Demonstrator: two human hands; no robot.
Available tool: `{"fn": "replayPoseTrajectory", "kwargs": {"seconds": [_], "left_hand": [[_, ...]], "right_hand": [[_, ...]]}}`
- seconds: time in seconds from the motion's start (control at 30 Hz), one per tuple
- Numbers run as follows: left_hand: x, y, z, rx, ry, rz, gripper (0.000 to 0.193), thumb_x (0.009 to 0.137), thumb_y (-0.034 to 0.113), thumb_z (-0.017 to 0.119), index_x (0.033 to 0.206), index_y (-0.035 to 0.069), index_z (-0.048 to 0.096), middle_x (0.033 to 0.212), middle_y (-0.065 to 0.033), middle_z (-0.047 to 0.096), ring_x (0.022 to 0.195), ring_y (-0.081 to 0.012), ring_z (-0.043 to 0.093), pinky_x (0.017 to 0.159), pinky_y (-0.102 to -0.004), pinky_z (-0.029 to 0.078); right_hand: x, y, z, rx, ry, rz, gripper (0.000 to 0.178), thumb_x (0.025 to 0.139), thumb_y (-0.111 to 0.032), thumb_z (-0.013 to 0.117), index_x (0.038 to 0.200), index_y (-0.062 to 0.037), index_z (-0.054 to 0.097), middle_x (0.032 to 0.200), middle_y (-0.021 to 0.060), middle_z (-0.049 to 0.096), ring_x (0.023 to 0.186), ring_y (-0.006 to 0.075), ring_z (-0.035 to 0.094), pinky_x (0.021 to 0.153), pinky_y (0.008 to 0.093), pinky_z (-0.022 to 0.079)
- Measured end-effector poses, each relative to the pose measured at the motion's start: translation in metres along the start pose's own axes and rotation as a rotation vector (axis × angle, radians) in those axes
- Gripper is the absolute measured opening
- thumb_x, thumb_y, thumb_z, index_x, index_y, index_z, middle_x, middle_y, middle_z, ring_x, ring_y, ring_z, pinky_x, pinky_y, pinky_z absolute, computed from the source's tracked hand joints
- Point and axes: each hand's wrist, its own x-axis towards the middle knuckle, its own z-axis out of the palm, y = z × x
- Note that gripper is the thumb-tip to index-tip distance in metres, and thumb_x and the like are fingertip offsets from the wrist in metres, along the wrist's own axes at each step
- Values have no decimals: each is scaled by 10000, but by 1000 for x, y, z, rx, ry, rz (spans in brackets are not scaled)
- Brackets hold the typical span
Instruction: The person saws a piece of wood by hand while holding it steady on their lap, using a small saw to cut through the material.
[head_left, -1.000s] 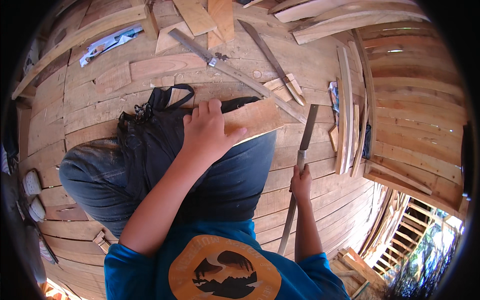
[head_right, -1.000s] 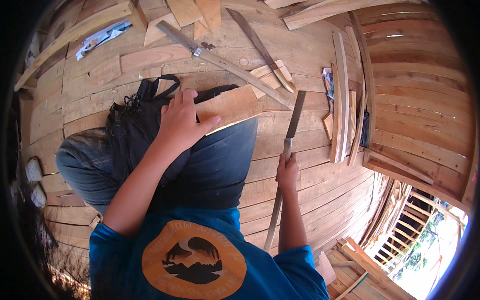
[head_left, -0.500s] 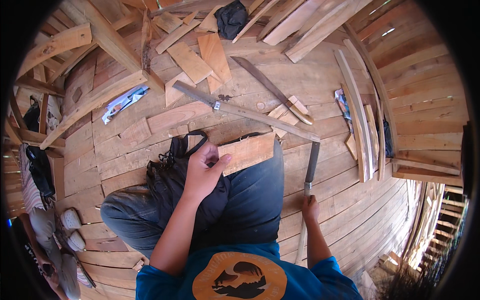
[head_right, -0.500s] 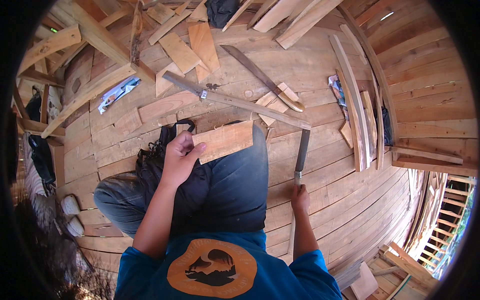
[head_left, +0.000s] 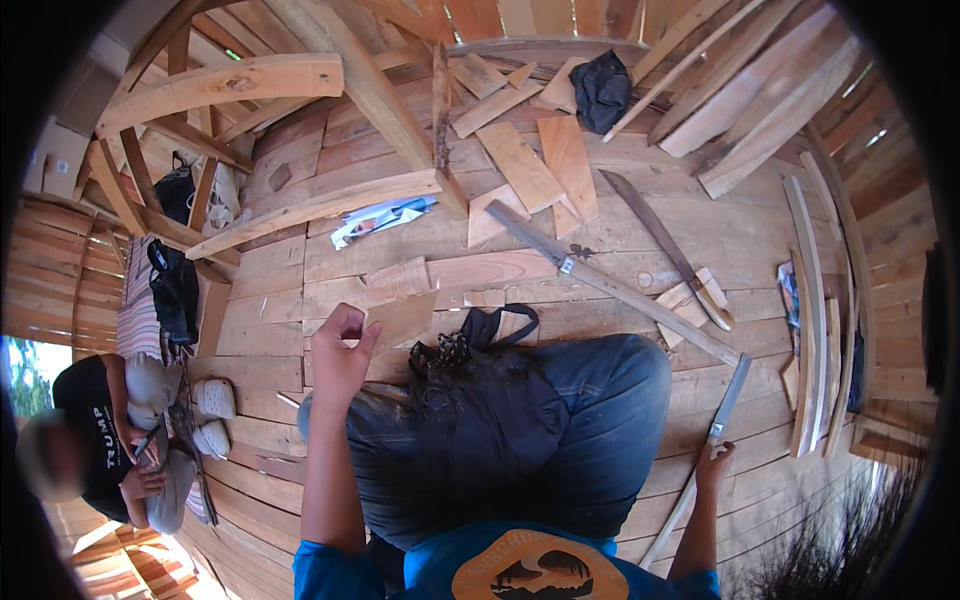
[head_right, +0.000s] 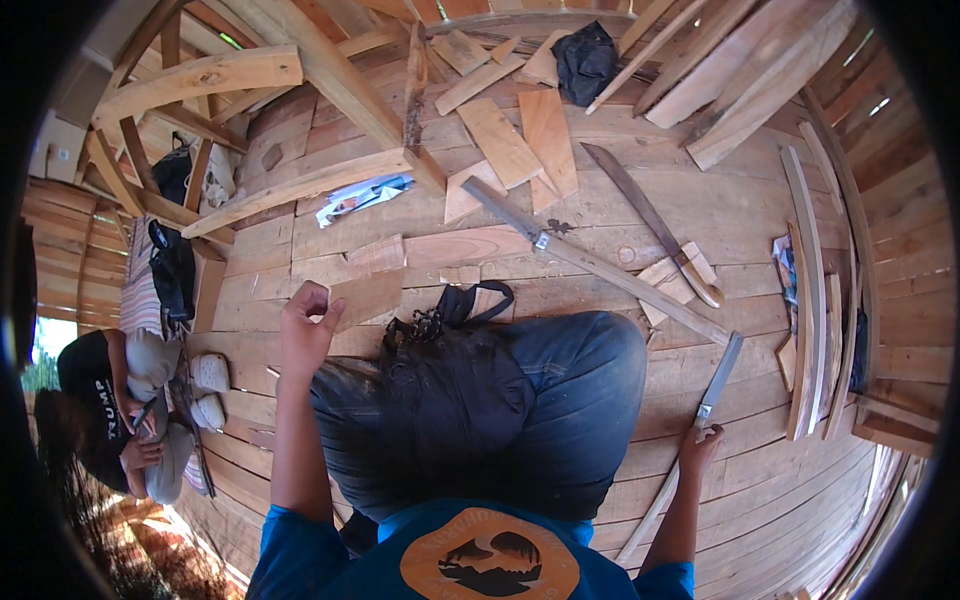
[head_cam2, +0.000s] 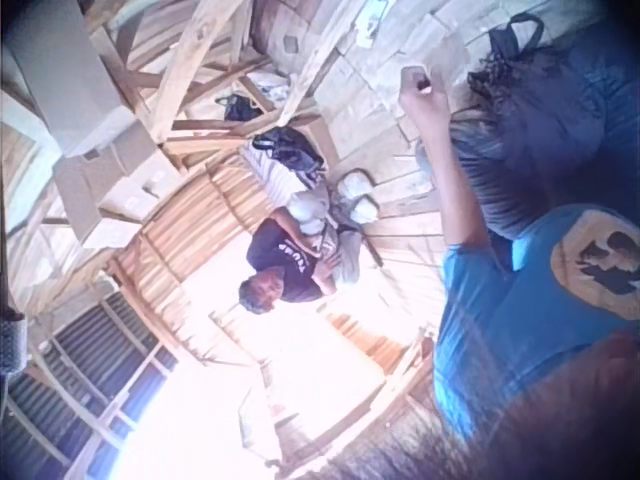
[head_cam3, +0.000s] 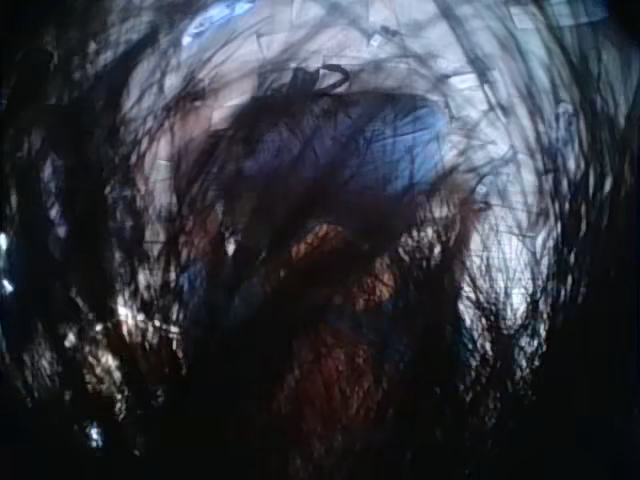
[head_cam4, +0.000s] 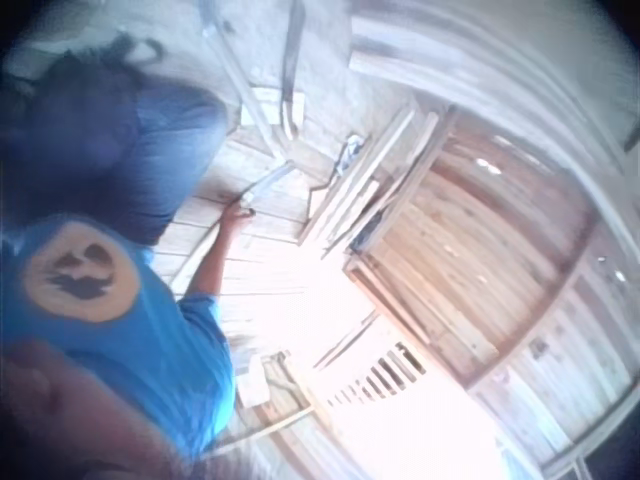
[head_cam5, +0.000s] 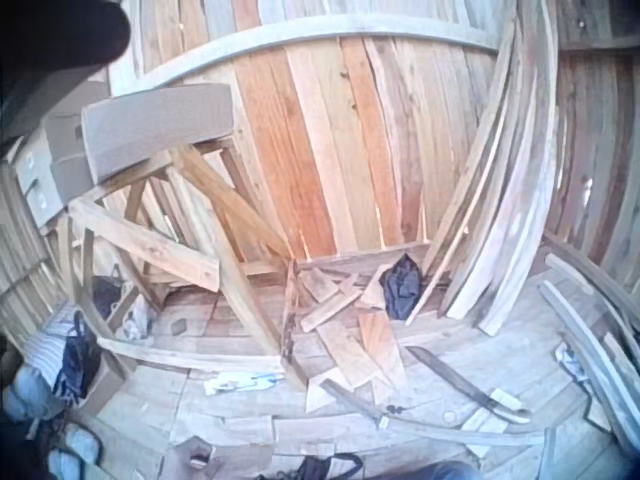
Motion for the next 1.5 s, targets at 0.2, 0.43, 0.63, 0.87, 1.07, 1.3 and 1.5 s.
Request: {"fn": "replayPoseTrajectory", "kwargs": {"seconds": [0.2, 0.43, 0.63, 0.87, 1.07, 1.3, 1.5], "left_hand": [[19, -58, 20, -248, -201, -132, 173, 806, 13, 721, 785, 9, 549, 687, -14, 579, 653, -71, 544, 608, -245, 467], [45, -100, 80, -438, -462, -362, 178, 848, 80, 713, 886, 21, 550, 822, -60, 639, 757, -102, 593, 664, -265, 479], [38, -119, 91, -86, -646, -375, 352, 884, 228, 646, 1147, 41, 504, 896, -114, 673, 900, -245, 652, 804, -368, 492], [58, -94, 94, 304, -594, -420, 424, 822, 339, 666, 1133, 81, 538, 946, -109, 685, 974, -306, 650, 854, -457, 477], [62, -102, 135, 379, -709, -426, 492, 773, 294, 695, 1172, 38, 563, 1104, -168, 669, 1061, -332, 629, 917, -447, 477], [77, -107, 98, 259, -763, -301, 443, 690, 244, 720, 1107, 100, 675, 1098, -139, 675, 1054, -311, 632, 887, -392, 500], [91, -145, 70, 489, -806, -428, 394, 675, 209, 692, 1063, 145, 666, 1108, -67, 683, 1078, -265, 625, 901, -439, 478]], "right_hand": [[16, -160, -19, 174, -193, -232, 385, 817, -88, 682, 1142, -12, 492, 1043, 214, 572, 949, 354, 567, 814, 457, 464], [-65, -354, -44, 86, -34, -577, 398, 862, -114, 597, 1226, 5, 487, 1229, 249, 513, 1159, 441, 485, 1017, 475, 374], [-45, -349, -33, 181, -169, -590, 443, 829, -187, 610, 1214, 2, 497, 1259, 256, 495, 1182, 457, 463, 1016, 501, 358], [-41, -355, -25, 160, -132, -628, 458, 829, -146, 611, 1232, 25, 479, 1188, 230, 532, 1143, 421, 499, 1012, 462, 373], [-41, -358, -23, 209, -151, -567, 437, 808, -196, 617, 1181, 2, 509, 1183, 237, 544, 1126, 443, 504, 990, 485, 384], [-40, -356, -28, 188, -135, -583, 428, 791, -168, 626, 1169, -5, 509, 1150, 221, 557, 1098, 426, 518, 968, 475, 397], [-44, -362, -28, 161, -138, -571, 410, 785, -138, 625, 1159, -14, 513, 1127, 196, 568, 1071, 409, 528, 947, 467, 410]]}}
